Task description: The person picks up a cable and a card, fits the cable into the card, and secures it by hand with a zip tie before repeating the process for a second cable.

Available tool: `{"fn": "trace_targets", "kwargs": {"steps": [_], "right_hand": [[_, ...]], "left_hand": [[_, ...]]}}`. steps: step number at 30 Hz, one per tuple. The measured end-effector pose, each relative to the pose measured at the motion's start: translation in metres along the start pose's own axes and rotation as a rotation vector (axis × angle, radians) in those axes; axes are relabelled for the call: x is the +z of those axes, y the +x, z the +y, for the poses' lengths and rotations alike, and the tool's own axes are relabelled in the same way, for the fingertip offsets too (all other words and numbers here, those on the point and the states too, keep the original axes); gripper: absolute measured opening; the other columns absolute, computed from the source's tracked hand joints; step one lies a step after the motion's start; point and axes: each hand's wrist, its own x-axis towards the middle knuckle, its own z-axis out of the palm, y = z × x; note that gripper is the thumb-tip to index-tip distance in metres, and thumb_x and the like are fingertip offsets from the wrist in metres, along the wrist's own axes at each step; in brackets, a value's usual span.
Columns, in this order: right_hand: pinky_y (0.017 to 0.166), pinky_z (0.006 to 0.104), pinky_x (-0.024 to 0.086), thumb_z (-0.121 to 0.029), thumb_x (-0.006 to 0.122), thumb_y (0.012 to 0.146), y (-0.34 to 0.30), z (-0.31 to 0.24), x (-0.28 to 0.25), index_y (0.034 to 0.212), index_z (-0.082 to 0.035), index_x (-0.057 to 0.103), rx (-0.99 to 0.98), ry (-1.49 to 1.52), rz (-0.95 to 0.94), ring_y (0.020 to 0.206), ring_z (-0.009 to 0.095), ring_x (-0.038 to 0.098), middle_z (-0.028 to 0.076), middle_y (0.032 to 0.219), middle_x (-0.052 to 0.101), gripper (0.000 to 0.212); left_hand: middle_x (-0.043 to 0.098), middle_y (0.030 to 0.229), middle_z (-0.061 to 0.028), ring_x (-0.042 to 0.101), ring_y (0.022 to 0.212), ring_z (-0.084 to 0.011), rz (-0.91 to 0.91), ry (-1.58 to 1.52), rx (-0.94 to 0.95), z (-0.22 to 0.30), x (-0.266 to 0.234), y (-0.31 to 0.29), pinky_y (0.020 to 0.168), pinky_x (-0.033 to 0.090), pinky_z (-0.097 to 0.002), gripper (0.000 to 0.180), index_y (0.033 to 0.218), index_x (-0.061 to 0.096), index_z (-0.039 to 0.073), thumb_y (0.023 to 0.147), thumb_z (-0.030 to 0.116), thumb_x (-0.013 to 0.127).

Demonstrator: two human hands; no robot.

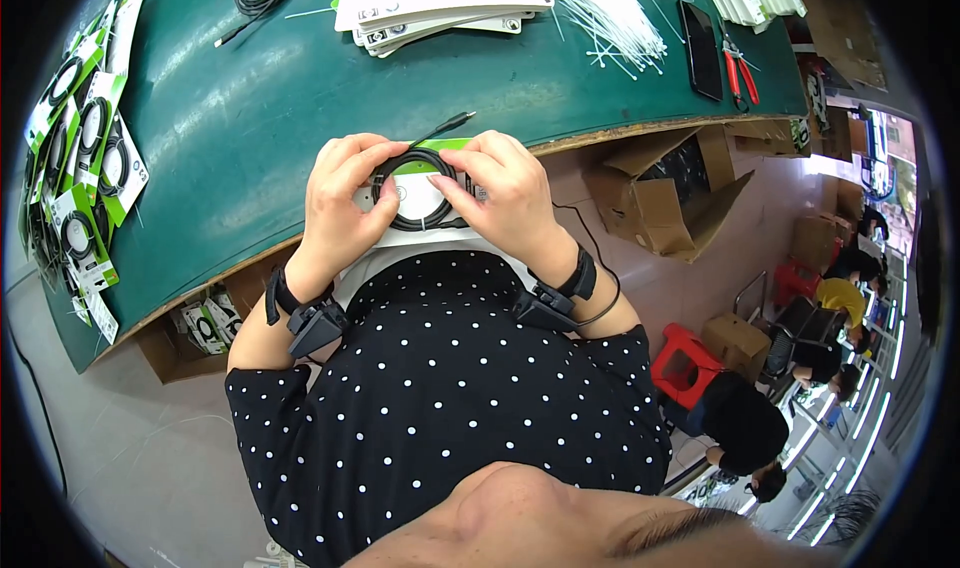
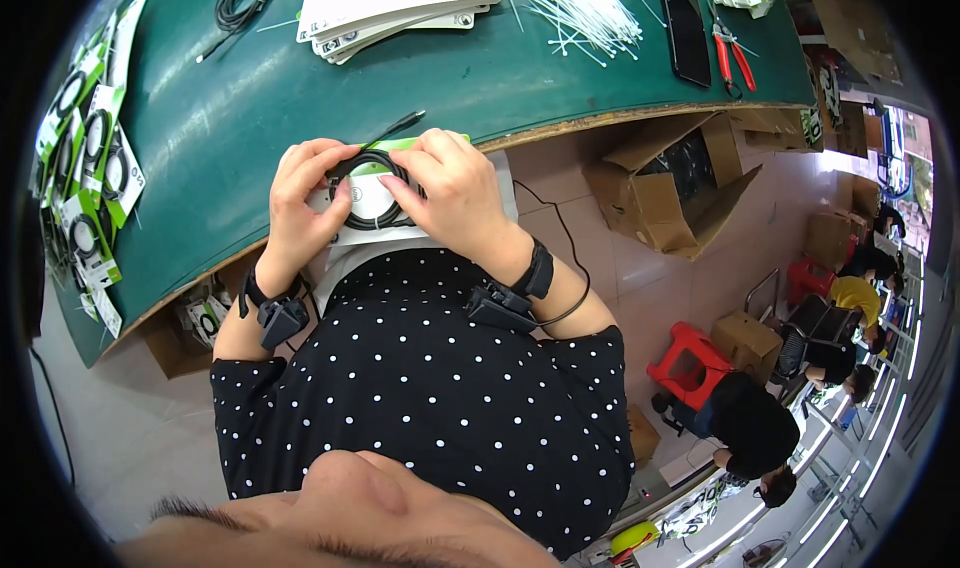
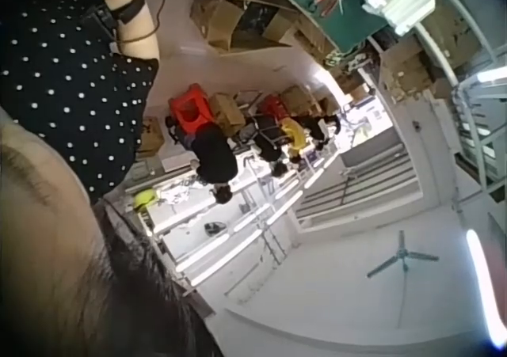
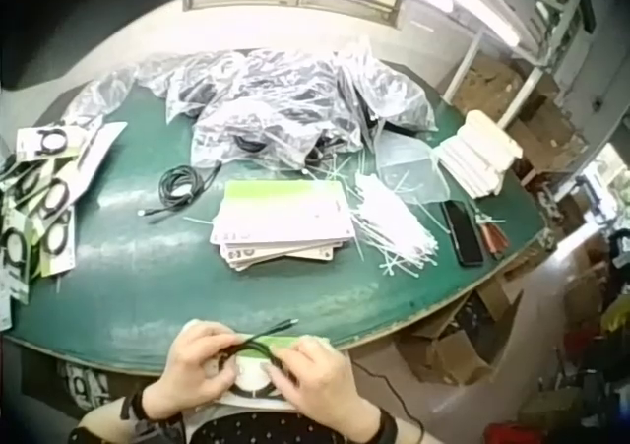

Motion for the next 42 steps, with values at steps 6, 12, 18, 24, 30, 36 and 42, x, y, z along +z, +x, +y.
{"fn": "trace_targets", "kwargs": {"steps": [6, 12, 18, 24, 30, 36, 42], "right_hand": [[0.062, 0.0333, 0.048, -0.011, 0.078, 0.073, 0.000, -0.003, 0.008, 0.088, -0.003, 0.070, 0.055, 0.046, -0.046, 0.072, 0.021, 0.059, 0.006, 0.081, 0.060, 0.019], [0.061, 0.0333, 0.049, -0.009, 0.077, 0.074, 0.004, -0.011, 0.011, 0.087, -0.003, 0.070, 0.085, 0.044, -0.058, 0.072, 0.022, 0.060, 0.005, 0.080, 0.060, 0.016], [0.063, 0.0320, 0.049, -0.007, 0.078, 0.072, 0.002, -0.009, 0.014, 0.088, -0.004, 0.069, 0.003, -0.014, -0.011, 0.072, 0.021, 0.060, 0.005, 0.083, 0.061, 0.018], [0.066, 0.0322, 0.050, -0.007, 0.080, 0.071, -0.002, -0.005, 0.011, 0.090, -0.005, 0.070, 0.019, 0.087, 0.007, 0.076, 0.022, 0.060, 0.005, 0.086, 0.062, 0.022], [0.067, 0.0332, 0.049, -0.010, 0.079, 0.071, 0.003, -0.013, 0.007, 0.089, -0.005, 0.070, 0.086, 0.016, 0.116, 0.080, 0.023, 0.059, 0.005, 0.088, 0.063, 0.020], [0.067, 0.0336, 0.049, -0.012, 0.077, 0.072, -0.003, -0.010, 0.006, 0.088, -0.006, 0.070, 0.059, -0.024, 0.026, 0.079, 0.023, 0.058, 0.005, 0.087, 0.062, 0.019], [0.066, 0.0337, 0.048, -0.010, 0.076, 0.071, -0.003, -0.011, 0.006, 0.088, -0.007, 0.070, 0.060, -0.041, 0.027, 0.078, 0.022, 0.058, 0.004, 0.086, 0.062, 0.018]], "left_hand": [[0.067, 0.095, -0.0078, 0.060, 0.086, -0.0247, 0.038, 0.004, 0.082, -0.009, 0.006, -0.002, 0.073, 0.049, -0.0333, 0.028, 0.100, 0.071, 0.005, 0.073, 0.001, 0.074], [0.068, 0.092, -0.0080, 0.061, 0.084, -0.0246, 0.037, -0.024, 0.108, -0.013, 0.005, -0.002, 0.073, 0.049, -0.0337, 0.027, 0.098, 0.072, 0.005, 0.072, -0.001, 0.074], [0.068, 0.092, -0.0079, 0.062, 0.084, -0.0247, 0.049, -0.017, 0.168, -0.014, 0.006, -0.003, 0.073, 0.049, -0.0337, 0.026, 0.098, 0.073, 0.005, 0.073, -0.001, 0.074], [0.068, 0.091, -0.0078, 0.061, 0.083, -0.0249, 0.033, -0.016, 0.148, -0.012, 0.005, -0.002, 0.073, 0.049, -0.0338, 0.024, 0.097, 0.072, 0.005, 0.074, 0.000, 0.074], [0.068, 0.095, -0.0074, 0.061, 0.084, -0.0253, -0.001, 0.011, 0.117, -0.008, 0.002, 0.000, 0.072, 0.048, -0.0341, 0.022, 0.094, 0.070, 0.005, 0.074, 0.000, 0.074], [0.065, 0.100, -0.0071, 0.059, 0.087, -0.0258, -0.055, 0.077, 0.185, -0.005, -0.003, 0.010, 0.075, 0.048, -0.0351, 0.020, 0.094, 0.069, 0.005, 0.074, 0.001, 0.073], [0.063, 0.098, -0.0085, 0.058, 0.093, -0.0281, -0.158, 0.170, 0.280, -0.001, -0.012, 0.022, 0.081, 0.048, -0.0376, 0.022, 0.095, 0.068, 0.006, 0.074, 0.005, 0.072]]}}
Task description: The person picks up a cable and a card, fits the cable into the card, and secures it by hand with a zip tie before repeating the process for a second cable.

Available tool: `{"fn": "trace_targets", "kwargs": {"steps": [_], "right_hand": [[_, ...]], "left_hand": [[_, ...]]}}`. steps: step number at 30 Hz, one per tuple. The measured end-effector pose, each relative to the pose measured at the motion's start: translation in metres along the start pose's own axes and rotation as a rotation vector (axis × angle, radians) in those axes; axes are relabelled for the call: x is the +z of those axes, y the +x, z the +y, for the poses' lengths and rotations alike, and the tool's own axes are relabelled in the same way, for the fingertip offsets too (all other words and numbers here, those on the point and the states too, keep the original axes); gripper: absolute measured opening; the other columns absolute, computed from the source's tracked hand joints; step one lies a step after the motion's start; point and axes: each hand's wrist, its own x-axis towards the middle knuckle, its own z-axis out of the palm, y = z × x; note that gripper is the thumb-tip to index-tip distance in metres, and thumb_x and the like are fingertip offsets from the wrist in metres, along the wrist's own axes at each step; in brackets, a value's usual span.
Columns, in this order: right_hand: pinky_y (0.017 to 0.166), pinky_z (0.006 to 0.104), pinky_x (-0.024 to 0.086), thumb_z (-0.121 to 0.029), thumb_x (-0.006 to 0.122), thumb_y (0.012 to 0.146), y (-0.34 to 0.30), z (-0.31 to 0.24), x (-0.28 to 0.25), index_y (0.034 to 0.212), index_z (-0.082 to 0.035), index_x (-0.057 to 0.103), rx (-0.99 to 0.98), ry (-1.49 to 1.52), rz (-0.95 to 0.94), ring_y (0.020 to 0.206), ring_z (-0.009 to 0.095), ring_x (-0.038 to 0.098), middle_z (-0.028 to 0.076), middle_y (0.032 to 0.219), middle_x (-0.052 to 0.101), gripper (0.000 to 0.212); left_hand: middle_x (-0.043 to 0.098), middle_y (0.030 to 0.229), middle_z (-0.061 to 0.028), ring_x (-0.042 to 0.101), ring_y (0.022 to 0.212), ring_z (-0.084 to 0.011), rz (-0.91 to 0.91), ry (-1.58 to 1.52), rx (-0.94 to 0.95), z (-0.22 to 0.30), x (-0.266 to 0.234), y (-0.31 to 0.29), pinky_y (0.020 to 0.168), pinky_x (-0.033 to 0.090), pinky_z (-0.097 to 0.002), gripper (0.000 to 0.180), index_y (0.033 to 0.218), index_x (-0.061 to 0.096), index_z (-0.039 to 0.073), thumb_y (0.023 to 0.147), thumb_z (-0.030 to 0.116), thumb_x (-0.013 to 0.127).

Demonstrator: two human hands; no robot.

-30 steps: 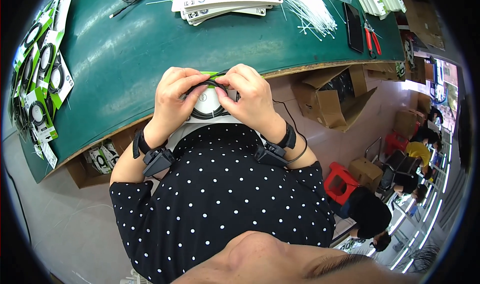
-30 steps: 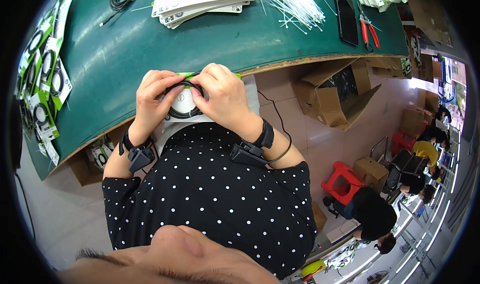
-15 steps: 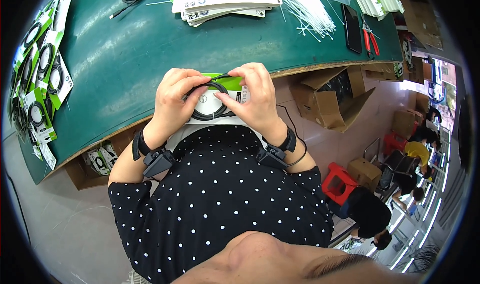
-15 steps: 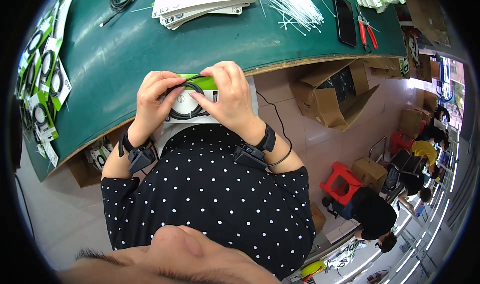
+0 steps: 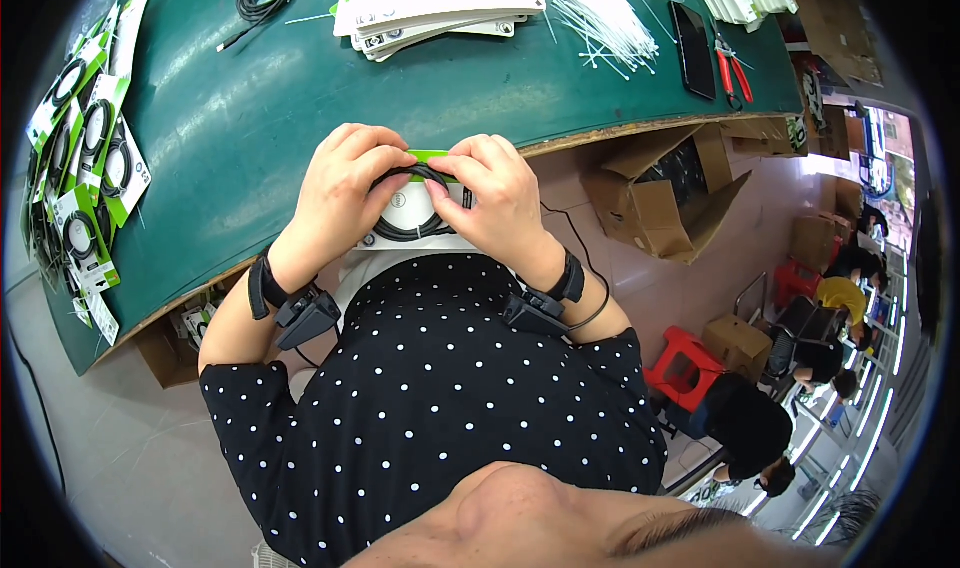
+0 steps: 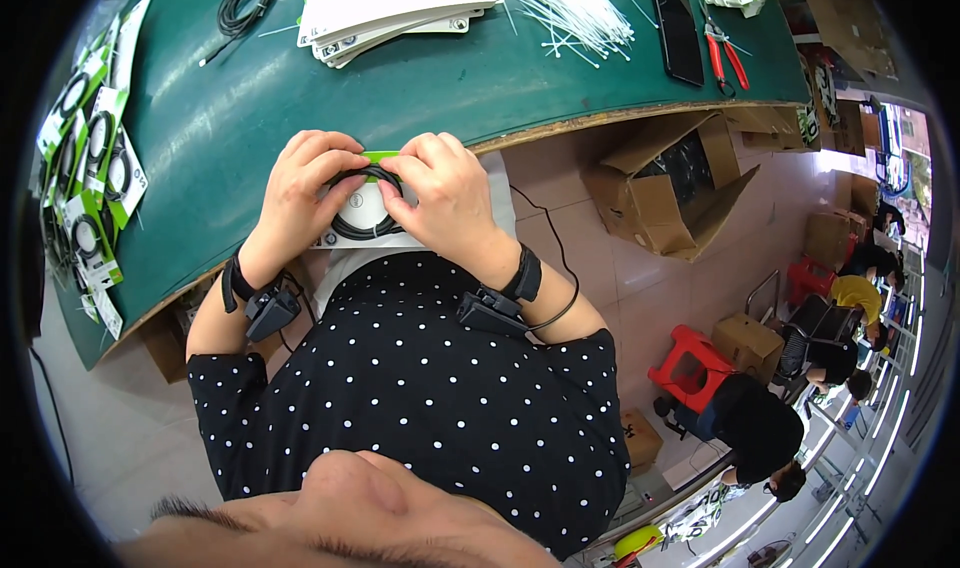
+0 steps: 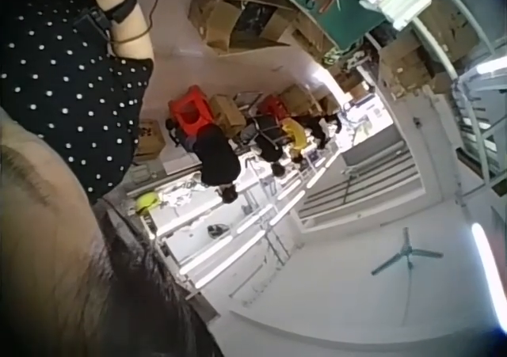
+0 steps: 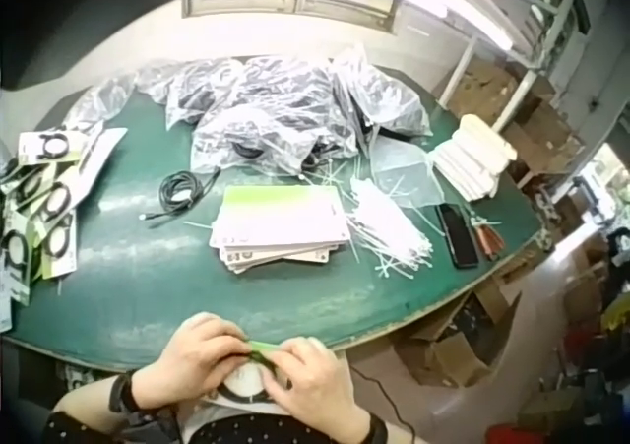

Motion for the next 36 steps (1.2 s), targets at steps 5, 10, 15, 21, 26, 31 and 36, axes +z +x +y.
{"fn": "trace_targets", "kwargs": {"steps": [5, 10, 15, 21, 26, 31, 36], "right_hand": [[0.067, 0.0336, 0.047, -0.010, 0.076, 0.070, 0.000, 0.001, -0.001, 0.088, -0.007, 0.071, -0.065, -0.027, -0.001, 0.078, 0.021, 0.057, 0.003, 0.086, 0.062, 0.019], [0.070, 0.0342, 0.046, -0.008, 0.076, 0.070, -0.001, 0.006, 0.001, 0.090, -0.008, 0.071, -0.190, -0.007, 0.067, 0.079, 0.021, 0.057, 0.002, 0.088, 0.063, 0.021], [0.073, 0.0349, 0.045, -0.008, 0.076, 0.069, 0.002, 0.011, 0.004, 0.092, -0.008, 0.072, -0.204, 0.025, 0.078, 0.081, 0.021, 0.057, 0.001, 0.089, 0.063, 0.023], [0.072, 0.0353, 0.044, -0.008, 0.077, 0.070, 0.005, 0.015, 0.003, 0.091, -0.009, 0.072, -0.216, 0.030, 0.073, 0.080, 0.021, 0.058, 0.001, 0.088, 0.063, 0.022], [0.071, 0.0357, 0.044, -0.008, 0.077, 0.070, 0.008, 0.016, 0.002, 0.090, -0.009, 0.072, -0.261, 0.022, 0.061, 0.079, 0.021, 0.058, 0.001, 0.087, 0.062, 0.021], [0.071, 0.0360, 0.044, -0.008, 0.077, 0.069, 0.011, 0.017, 0.000, 0.089, -0.009, 0.071, -0.310, 0.033, 0.045, 0.080, 0.021, 0.058, 0.001, 0.087, 0.062, 0.021], [0.072, 0.0357, 0.045, -0.009, 0.077, 0.070, 0.012, 0.015, -0.004, 0.088, -0.009, 0.071, -0.315, 0.059, 0.028, 0.081, 0.021, 0.059, 0.001, 0.087, 0.062, 0.020]], "left_hand": [[0.062, 0.099, -0.0096, 0.059, 0.093, -0.0293, -0.120, -0.022, -0.062, 0.003, -0.007, 0.004, 0.082, 0.050, -0.0370, 0.025, 0.098, 0.067, 0.006, 0.073, 0.004, 0.072], [0.063, 0.100, -0.0093, 0.062, 0.093, -0.0265, -0.137, -0.183, -0.248, 0.018, -0.011, 0.004, 0.078, 0.051, -0.0350, 0.026, 0.097, 0.067, 0.004, 0.072, 0.000, 0.073], [0.064, 0.099, -0.0098, 0.065, 0.087, -0.0247, -0.019, -0.203, -0.143, 0.005, 0.001, -0.005, 0.073, 0.053, -0.0327, 0.023, 0.096, 0.070, 0.004, 0.073, -0.001, 0.073], [0.069, 0.098, -0.0107, 0.067, 0.088, -0.0234, 0.056, -0.221, -0.150, 0.005, 0.005, -0.010, 0.076, 0.054, -0.0314, 0.024, 0.095, 0.071, 0.002, 0.071, -0.002, 0.076], [0.069, 0.098, -0.0110, 0.067, 0.089, -0.0239, 0.065, -0.195, -0.154, 0.007, 0.005, -0.009, 0.076, 0.054, -0.0317, 0.023, 0.094, 0.071, 0.002, 0.071, -0.001, 0.076], [0.069, 0.097, -0.0111, 0.067, 0.089, -0.0245, 0.059, -0.221, -0.167, 0.006, 0.005, -0.012, 0.076, 0.054, -0.0317, 0.021, 0.092, 0.072, 0.002, 0.071, 0.000, 0.077], [0.069, 0.095, -0.0099, 0.068, 0.086, -0.0231, 0.073, -0.267, -0.225, 0.011, 0.002, -0.012, 0.076, 0.053, -0.0309, 0.019, 0.090, 0.073, 0.002, 0.071, 0.002, 0.077]]}}
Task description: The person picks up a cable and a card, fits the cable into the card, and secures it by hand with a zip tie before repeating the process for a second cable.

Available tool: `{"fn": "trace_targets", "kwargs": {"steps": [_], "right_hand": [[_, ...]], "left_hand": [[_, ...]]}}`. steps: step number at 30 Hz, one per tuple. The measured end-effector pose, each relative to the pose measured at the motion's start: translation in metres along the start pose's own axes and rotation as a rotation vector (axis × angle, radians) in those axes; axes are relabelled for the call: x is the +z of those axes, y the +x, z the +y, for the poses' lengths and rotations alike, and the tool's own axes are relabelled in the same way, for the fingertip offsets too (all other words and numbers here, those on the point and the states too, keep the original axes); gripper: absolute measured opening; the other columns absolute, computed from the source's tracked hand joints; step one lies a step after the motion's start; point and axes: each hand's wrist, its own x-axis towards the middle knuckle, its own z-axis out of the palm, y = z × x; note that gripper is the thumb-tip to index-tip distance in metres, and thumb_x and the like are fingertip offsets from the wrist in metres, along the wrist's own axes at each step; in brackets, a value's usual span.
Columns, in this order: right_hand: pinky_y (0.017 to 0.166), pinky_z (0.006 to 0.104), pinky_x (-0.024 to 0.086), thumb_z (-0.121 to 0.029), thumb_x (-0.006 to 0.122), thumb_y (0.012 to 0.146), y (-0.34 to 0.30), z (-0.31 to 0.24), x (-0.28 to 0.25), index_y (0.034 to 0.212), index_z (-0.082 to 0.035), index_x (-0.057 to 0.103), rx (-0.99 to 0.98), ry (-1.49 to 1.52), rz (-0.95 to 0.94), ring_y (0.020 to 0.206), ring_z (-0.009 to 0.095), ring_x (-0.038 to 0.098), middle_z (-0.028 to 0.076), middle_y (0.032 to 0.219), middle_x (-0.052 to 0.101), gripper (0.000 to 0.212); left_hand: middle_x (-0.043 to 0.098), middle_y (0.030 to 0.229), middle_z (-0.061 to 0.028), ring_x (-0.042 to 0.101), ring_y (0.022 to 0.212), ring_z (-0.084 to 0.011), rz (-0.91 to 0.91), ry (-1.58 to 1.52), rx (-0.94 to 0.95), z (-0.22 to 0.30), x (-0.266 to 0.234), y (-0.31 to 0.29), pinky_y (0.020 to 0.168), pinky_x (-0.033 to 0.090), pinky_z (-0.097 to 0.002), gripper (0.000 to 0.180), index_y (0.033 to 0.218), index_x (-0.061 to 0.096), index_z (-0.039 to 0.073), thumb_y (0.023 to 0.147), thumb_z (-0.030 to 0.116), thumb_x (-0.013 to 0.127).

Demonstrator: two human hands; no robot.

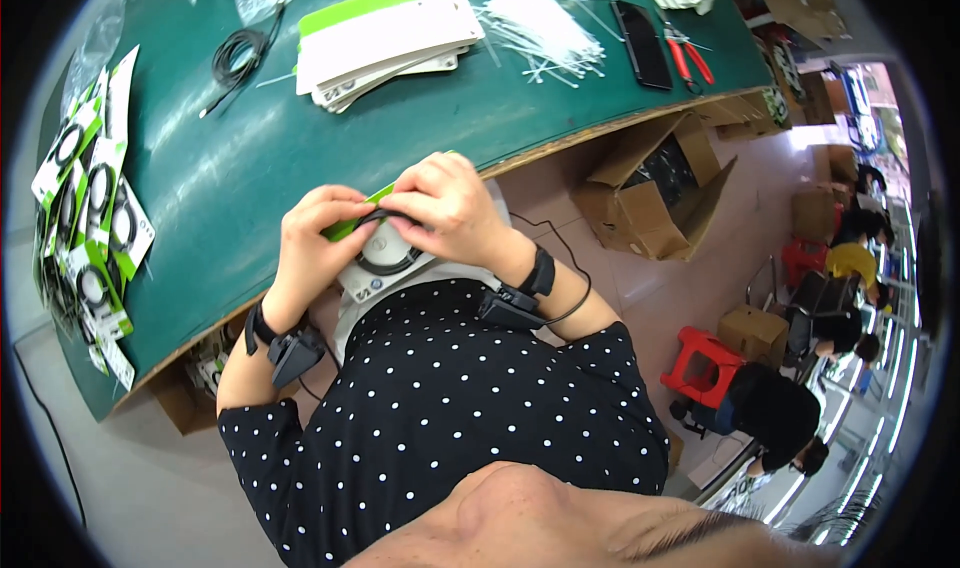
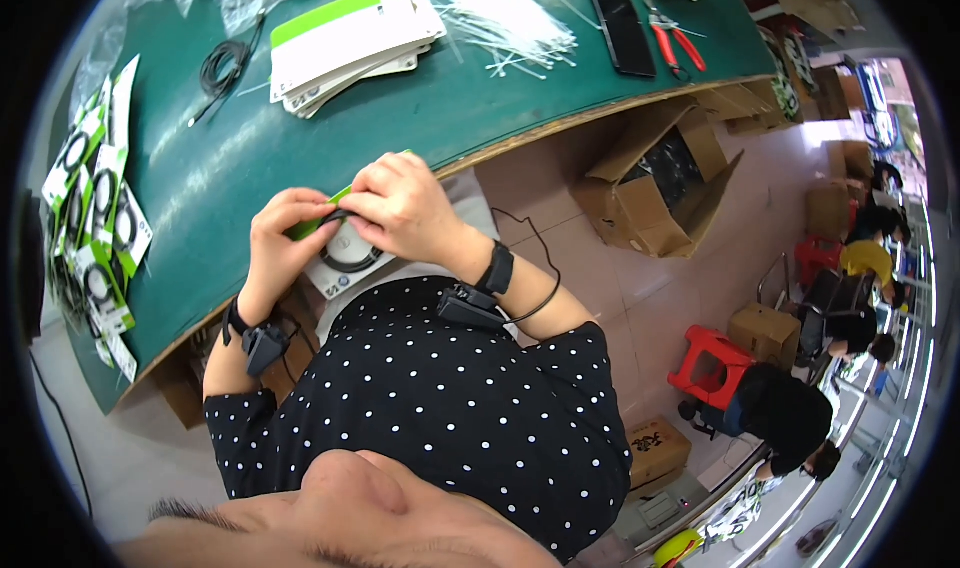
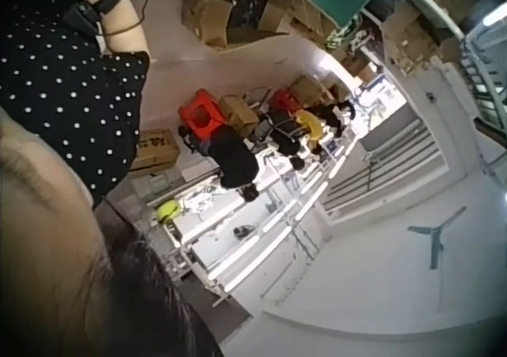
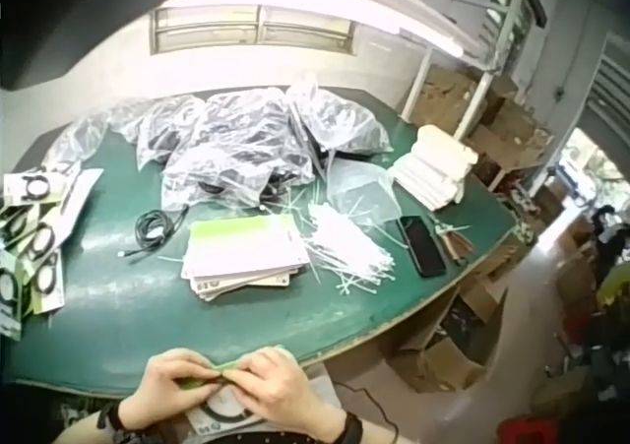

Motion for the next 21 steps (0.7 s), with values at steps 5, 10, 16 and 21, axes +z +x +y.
{"fn": "trace_targets", "kwargs": {"steps": [5, 10, 16, 21], "right_hand": [[0.075, 0.0369, 0.046, -0.016, 0.075, 0.075, 0.001, -0.004, -0.024, 0.086, -0.009, 0.069, 0.027, 0.239, -0.034, 0.081, 0.023, 0.059, 0.002, 0.086, 0.062, 0.014], [0.073, 0.0358, 0.049, -0.009, 0.073, 0.080, 0.013, 0.047, -0.076, 0.089, -0.007, 0.070, 0.166, -0.058, 0.177, 0.079, 0.027, 0.063, 0.009, 0.086, 0.067, 0.010], [0.071, 0.0378, 0.051, -0.011, 0.070, 0.079, 0.020, 0.121, -0.103, 0.089, -0.009, 0.071, 0.319, -0.607, 0.154, 0.080, 0.028, 0.064, 0.007, 0.085, 0.068, 0.010], [0.072, 0.0366, 0.053, -0.013, 0.071, 0.077, 0.028, 0.144, -0.098, 0.092, -0.008, 0.072, 0.395, -0.668, -0.016, 0.078, 0.028, 0.066, 0.008, 0.086, 0.070, 0.016]], "left_hand": [[0.070, 0.094, -0.0097, 0.067, 0.087, -0.0199, -0.081, -0.239, -0.236, 0.006, -0.002, -0.013, 0.076, 0.052, -0.0302, 0.020, 0.091, 0.075, 0.001, 0.072, 0.002, 0.078], [0.069, 0.097, -0.0097, 0.064, 0.089, -0.0158, -0.222, -0.347, -0.334, 0.016, 0.000, -0.024, 0.076, 0.050, -0.0277, 0.021, 0.092, 0.074, -0.001, 0.072, -0.001, 0.078], [0.068, 0.096, -0.0085, 0.064, 0.087, -0.0153, -0.314, -0.278, -0.214, 0.024, 0.012, -0.025, 0.075, 0.050, -0.0277, 0.021, 0.092, 0.075, 0.001, 0.071, 0.000, 0.078], [0.069, 0.097, -0.0083, 0.064, 0.085, -0.0162, -0.328, -0.289, -0.205, 0.026, 0.013, -0.028, 0.074, 0.051, -0.0280, 0.022, 0.092, 0.075, 0.002, 0.070, 0.000, 0.079]]}}
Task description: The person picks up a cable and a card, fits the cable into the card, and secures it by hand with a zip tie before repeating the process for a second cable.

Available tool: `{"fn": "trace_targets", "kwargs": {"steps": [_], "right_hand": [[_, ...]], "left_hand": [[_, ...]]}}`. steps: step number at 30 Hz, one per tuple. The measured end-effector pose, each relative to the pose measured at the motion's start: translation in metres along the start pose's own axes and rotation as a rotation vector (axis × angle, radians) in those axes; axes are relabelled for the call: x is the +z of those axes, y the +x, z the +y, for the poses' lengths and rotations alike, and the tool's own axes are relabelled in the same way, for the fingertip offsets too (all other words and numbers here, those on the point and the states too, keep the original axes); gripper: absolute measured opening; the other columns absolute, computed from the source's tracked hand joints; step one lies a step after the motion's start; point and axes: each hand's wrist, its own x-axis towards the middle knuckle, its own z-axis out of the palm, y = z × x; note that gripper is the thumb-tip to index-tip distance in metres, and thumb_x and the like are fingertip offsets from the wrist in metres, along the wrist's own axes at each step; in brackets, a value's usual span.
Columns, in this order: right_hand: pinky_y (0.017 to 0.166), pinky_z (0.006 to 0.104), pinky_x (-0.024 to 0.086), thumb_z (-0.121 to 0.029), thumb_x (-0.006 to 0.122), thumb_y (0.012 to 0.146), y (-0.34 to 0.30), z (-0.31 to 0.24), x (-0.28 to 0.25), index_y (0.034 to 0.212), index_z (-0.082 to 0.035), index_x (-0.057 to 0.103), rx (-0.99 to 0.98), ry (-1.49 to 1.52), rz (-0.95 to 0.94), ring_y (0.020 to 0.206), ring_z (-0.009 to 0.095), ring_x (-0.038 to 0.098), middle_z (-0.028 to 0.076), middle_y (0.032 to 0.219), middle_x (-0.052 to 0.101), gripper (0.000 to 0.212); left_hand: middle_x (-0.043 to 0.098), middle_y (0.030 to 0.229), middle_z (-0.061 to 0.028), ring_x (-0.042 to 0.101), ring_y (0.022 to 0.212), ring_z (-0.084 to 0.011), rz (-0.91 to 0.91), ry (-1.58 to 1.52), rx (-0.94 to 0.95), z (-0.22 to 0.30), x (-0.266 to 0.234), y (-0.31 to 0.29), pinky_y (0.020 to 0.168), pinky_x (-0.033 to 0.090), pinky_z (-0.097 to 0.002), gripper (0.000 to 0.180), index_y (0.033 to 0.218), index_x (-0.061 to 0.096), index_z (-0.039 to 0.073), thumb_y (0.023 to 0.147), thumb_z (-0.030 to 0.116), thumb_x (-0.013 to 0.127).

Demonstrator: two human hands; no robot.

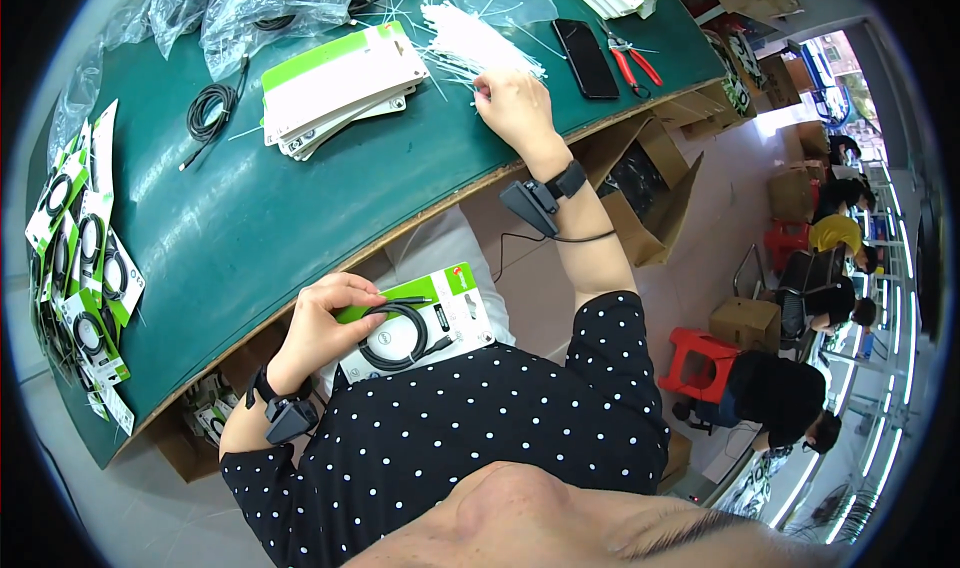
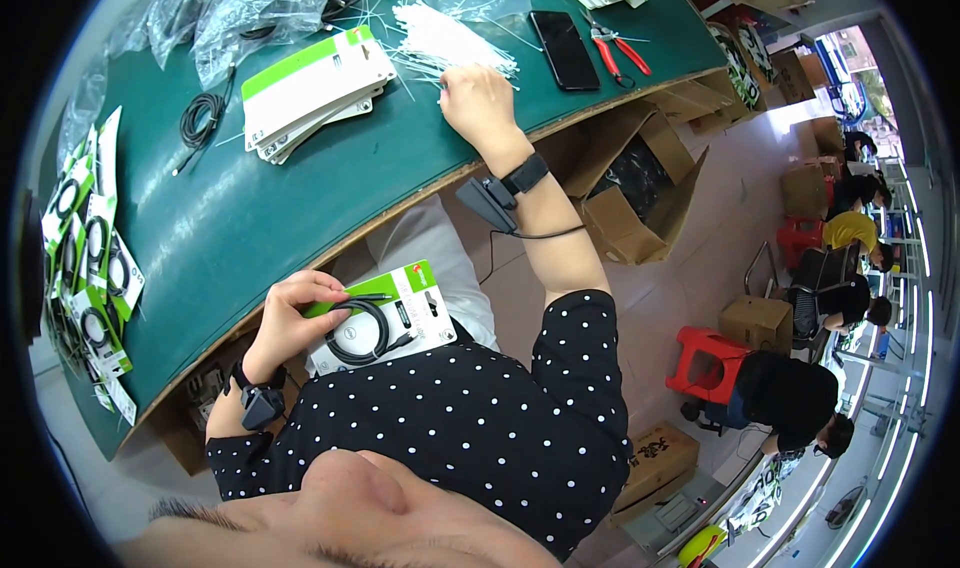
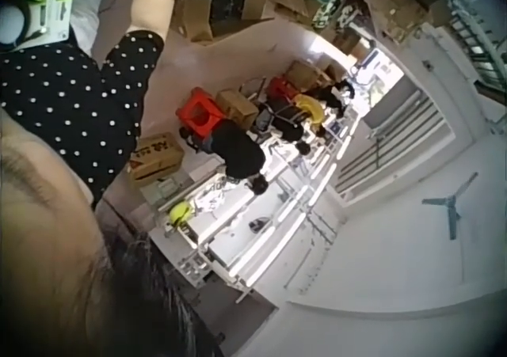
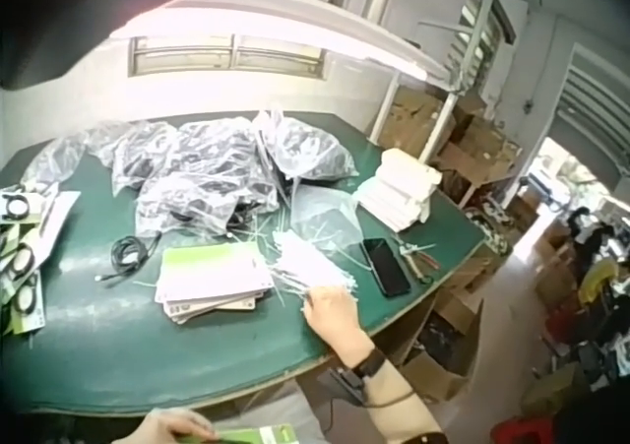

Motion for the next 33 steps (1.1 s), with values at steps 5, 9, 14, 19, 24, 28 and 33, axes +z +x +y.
{"fn": "trace_targets", "kwargs": {"steps": [5, 9, 14, 19, 24, 28, 33], "right_hand": [[0.070, 0.0312, 0.054, -0.013, 0.072, 0.079, 0.003, -0.001, -0.015, 0.095, -0.006, 0.072, 0.117, 0.217, -0.196, 0.076, 0.020, 0.068, 0.008, 0.087, 0.071, 0.017], [0.067, 0.0283, 0.053, -0.012, 0.071, 0.082, -0.007, 0.002, -0.022, 0.093, -0.003, 0.073, 0.234, 0.714, -0.229, 0.075, 0.016, 0.068, 0.007, 0.083, 0.071, 0.014], [0.065, 0.0211, 0.050, -0.009, 0.068, 0.090, -0.020, -0.020, -0.045, 0.104, 0.000, 0.068, 0.401, 1.307, -0.261, 0.074, 0.010, 0.064, 0.006, 0.088, 0.069, 0.017], [0.065, 0.0212, 0.050, -0.007, 0.067, 0.089, -0.032, -0.047, -0.065, 0.106, 0.001, 0.066, 0.481, 1.517, -0.205, 0.073, 0.010, 0.063, 0.009, 0.092, 0.069, 0.019], [0.063, 0.0210, 0.050, -0.004, 0.065, 0.090, -0.044, -0.062, -0.068, 0.105, 0.001, 0.065, 0.426, 1.601, -0.178, 0.076, 0.010, 0.063, 0.009, 0.092, 0.068, 0.016], [0.062, 0.0212, 0.048, 0.000, 0.066, 0.088, -0.067, -0.081, -0.068, 0.103, 0.001, 0.065, 0.250, 1.466, -0.163, 0.077, 0.011, 0.062, 0.008, 0.090, 0.067, 0.015], [0.058, 0.0221, 0.047, 0.006, 0.068, 0.082, -0.108, -0.093, -0.057, 0.096, -0.002, 0.069, -0.027, 1.260, -0.317, 0.074, 0.010, 0.060, 0.005, 0.087, 0.066, 0.016]], "left_hand": [[0.069, 0.097, -0.0086, 0.065, 0.084, -0.0169, 0.016, 0.036, 0.049, 0.003, -0.001, -0.003, 0.072, 0.051, -0.0280, 0.023, 0.092, 0.075, 0.002, 0.070, 0.000, 0.079], [0.069, 0.097, -0.0091, 0.066, 0.085, -0.0176, 0.032, 0.048, 0.068, 0.002, 0.000, -0.005, 0.072, 0.051, -0.0281, 0.023, 0.092, 0.074, 0.002, 0.070, -0.001, 0.078], [0.070, 0.096, -0.0086, 0.068, 0.084, -0.0205, 0.062, 0.070, 0.088, -0.001, 0.002, -0.002, 0.071, 0.053, -0.0297, 0.021, 0.089, 0.074, 0.004, 0.069, 0.000, 0.079], [0.069, 0.096, -0.0084, 0.068, 0.083, -0.0211, 0.069, 0.102, 0.149, -0.003, 0.002, -0.002, 0.070, 0.054, -0.0299, 0.021, 0.088, 0.074, 0.004, 0.068, 0.000, 0.079], [0.069, 0.096, -0.0091, 0.068, 0.081, -0.0218, 0.066, 0.154, 0.271, 0.001, 0.000, -0.005, 0.066, 0.054, -0.0292, 0.025, 0.092, 0.072, 0.004, 0.069, -0.001, 0.079], [0.068, 0.098, -0.0118, 0.067, 0.083, -0.0216, 0.064, 0.120, 0.322, 0.006, 0.003, -0.009, 0.068, 0.053, -0.0294, 0.027, 0.094, 0.073, 0.004, 0.069, -0.003, 0.079], [0.068, 0.096, -0.0114, 0.068, 0.078, -0.0221, 0.028, 0.116, 0.401, 0.006, 0.003, -0.008, 0.063, 0.055, -0.0287, 0.029, 0.098, 0.070, 0.004, 0.070, -0.005, 0.078]]}}
